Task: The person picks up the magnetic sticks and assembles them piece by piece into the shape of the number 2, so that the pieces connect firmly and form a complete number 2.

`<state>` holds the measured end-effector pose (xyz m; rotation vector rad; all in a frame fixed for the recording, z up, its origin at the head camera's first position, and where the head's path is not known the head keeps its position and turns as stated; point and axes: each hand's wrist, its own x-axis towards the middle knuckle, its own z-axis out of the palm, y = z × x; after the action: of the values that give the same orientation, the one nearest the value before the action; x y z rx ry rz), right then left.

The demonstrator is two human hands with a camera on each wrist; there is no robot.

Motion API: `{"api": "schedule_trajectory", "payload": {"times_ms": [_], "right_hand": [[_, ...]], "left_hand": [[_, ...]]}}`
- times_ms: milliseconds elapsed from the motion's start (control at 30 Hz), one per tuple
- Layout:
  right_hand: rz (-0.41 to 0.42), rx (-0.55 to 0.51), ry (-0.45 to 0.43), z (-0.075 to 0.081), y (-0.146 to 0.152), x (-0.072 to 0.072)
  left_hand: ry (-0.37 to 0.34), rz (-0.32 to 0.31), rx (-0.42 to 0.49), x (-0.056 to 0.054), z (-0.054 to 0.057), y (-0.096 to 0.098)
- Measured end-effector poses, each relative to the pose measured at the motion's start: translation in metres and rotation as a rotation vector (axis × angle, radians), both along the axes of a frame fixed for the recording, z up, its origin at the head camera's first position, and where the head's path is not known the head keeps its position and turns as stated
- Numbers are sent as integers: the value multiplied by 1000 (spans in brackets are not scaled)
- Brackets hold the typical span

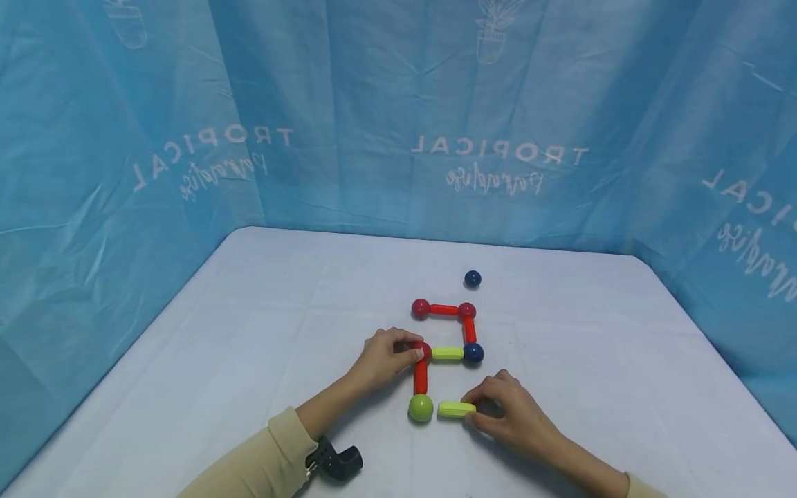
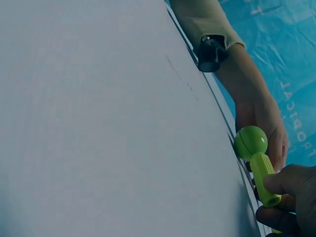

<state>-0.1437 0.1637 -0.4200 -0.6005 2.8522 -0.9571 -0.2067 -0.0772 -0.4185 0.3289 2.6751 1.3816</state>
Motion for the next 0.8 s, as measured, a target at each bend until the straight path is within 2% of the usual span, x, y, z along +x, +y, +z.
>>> {"api": "schedule_trajectory", "payload": {"times_ms": [233,400,500,567,800], "right_hand": [[3,-2,0,2,-7,3],[-5,4,-5,2,-8,4],[-9,9,-18,2,-8,4],[-12,14,-21,2,-8,4],[-15,6,-3,2,-7,4]], "left_hand": [[18,-9,1,-1,-1,0],[36,40,-14,5,2,-2],[58,71,-32,16,6,-6],[71,60,-36,26,8,-9],[77,-90,-11,63,3,-19]]}}
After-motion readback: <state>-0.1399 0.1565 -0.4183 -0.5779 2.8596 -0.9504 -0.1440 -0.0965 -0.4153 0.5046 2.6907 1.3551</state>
